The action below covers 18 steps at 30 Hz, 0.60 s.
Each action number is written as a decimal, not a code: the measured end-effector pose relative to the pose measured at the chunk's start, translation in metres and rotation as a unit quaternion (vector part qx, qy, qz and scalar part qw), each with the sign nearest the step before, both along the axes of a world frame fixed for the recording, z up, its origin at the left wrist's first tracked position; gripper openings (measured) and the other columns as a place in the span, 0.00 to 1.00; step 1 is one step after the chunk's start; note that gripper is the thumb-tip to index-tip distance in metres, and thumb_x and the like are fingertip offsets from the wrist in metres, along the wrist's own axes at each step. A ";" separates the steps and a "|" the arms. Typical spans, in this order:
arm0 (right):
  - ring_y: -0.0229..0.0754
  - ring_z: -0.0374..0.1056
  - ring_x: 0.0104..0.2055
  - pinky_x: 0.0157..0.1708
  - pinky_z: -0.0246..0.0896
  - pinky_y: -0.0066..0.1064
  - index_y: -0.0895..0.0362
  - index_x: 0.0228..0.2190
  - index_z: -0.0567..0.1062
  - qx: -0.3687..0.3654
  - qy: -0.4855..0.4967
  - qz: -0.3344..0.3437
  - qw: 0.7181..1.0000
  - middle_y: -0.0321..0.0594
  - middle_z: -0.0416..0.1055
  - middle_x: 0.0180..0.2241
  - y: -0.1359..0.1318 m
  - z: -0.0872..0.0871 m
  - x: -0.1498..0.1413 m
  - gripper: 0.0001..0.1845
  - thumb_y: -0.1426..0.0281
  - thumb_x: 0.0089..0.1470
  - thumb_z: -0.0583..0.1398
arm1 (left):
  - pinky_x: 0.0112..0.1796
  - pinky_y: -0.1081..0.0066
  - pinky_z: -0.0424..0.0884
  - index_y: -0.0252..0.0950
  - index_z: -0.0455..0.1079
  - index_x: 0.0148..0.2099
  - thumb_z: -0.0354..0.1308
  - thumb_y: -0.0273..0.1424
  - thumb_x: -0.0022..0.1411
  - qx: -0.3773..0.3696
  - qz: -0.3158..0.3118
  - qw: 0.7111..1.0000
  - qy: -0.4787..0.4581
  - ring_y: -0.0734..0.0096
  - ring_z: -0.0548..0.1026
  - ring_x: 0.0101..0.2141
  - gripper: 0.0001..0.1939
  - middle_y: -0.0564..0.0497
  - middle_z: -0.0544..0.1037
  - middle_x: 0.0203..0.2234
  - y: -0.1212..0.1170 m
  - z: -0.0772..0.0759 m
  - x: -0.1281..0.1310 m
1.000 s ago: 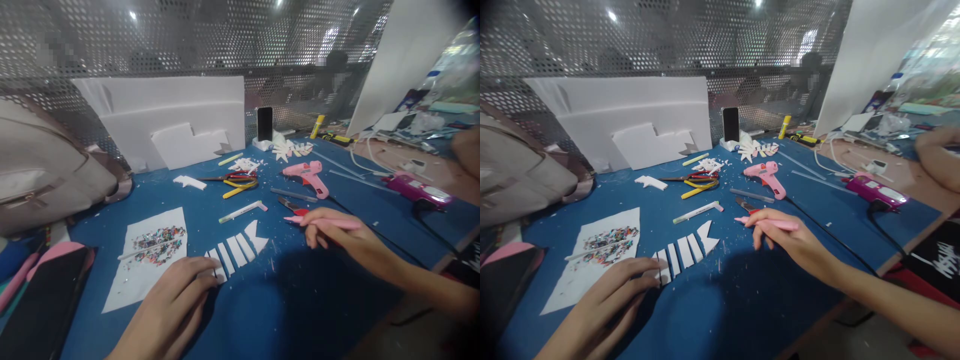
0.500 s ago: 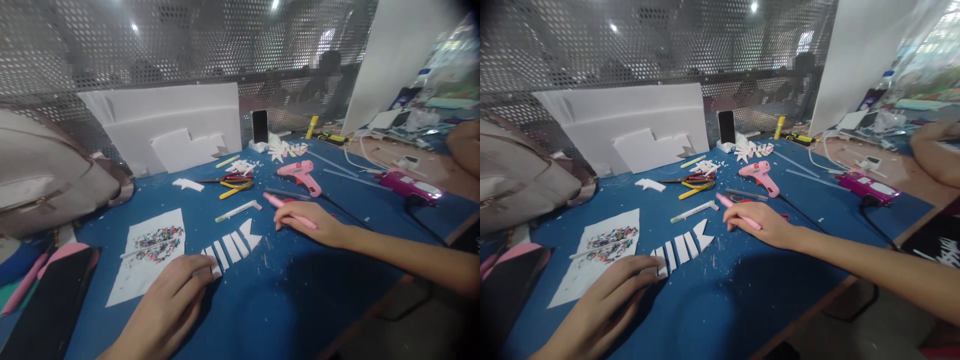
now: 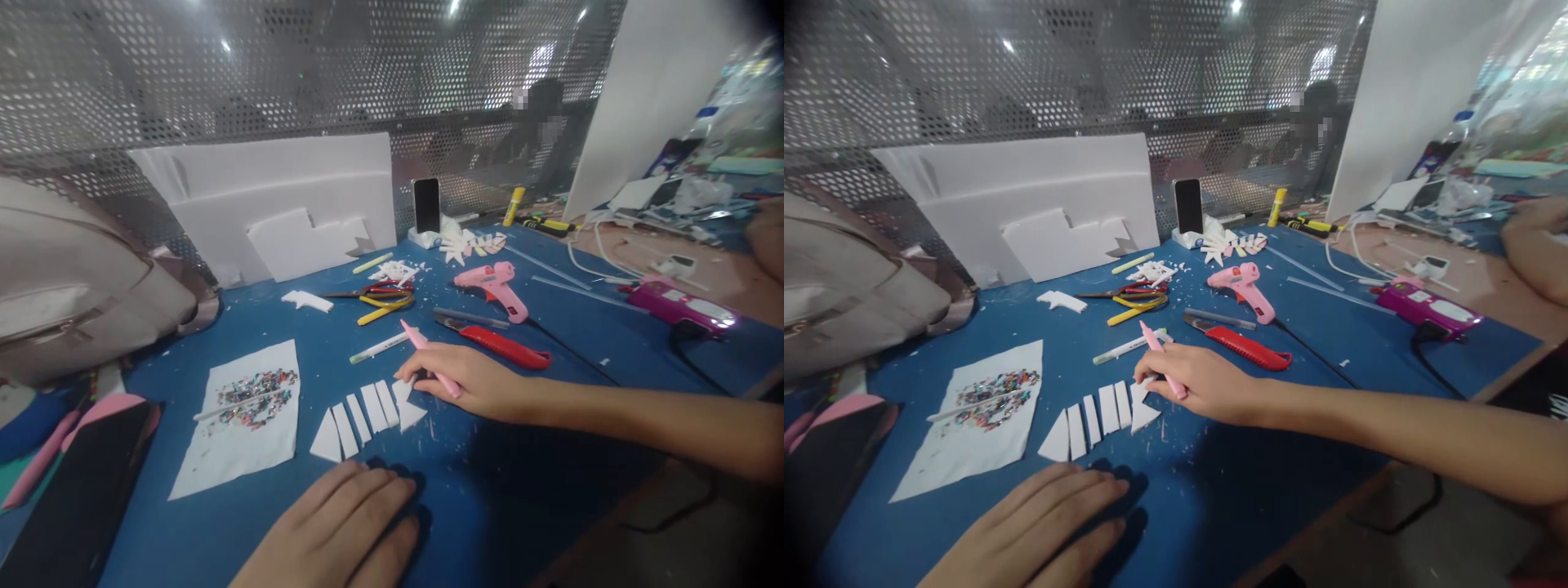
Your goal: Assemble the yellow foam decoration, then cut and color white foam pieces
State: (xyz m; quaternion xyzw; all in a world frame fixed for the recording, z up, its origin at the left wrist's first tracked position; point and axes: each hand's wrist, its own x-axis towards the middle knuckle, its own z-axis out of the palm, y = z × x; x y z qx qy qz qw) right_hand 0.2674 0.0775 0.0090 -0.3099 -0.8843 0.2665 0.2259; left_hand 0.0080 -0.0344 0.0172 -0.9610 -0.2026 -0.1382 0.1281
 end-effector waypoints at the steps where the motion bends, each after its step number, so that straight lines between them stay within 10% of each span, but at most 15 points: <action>1: 0.42 0.71 0.43 0.43 0.64 0.34 0.54 0.41 0.74 -0.018 0.033 -0.011 0.999 0.40 0.76 0.41 -0.002 0.002 0.000 0.07 0.68 0.62 0.57 | 0.52 0.63 0.72 0.40 0.69 0.56 0.47 0.28 0.71 0.004 0.001 1.000 0.009 0.64 0.75 0.51 0.15 0.53 0.74 0.55 0.001 0.000 0.003; 7: 0.33 0.60 0.18 0.22 0.58 0.25 0.55 0.41 0.71 -0.203 0.269 -0.040 0.941 0.31 0.67 0.18 0.000 0.007 -0.018 0.16 0.61 0.68 0.47 | 0.45 0.65 0.72 0.34 0.70 0.56 0.42 0.39 0.73 0.046 0.047 0.998 0.024 0.62 0.77 0.46 0.21 0.45 0.74 0.55 0.011 -0.006 0.022; 18: 0.33 0.66 0.33 0.35 0.66 0.27 0.60 0.49 0.69 -0.197 0.246 0.041 0.948 0.41 0.67 0.39 0.016 -0.004 -0.019 0.14 0.69 0.67 0.50 | 0.52 0.68 0.58 0.39 0.71 0.55 0.43 0.32 0.73 0.050 0.135 0.988 -0.050 0.69 0.69 0.47 0.18 0.54 0.75 0.54 0.015 -0.032 0.023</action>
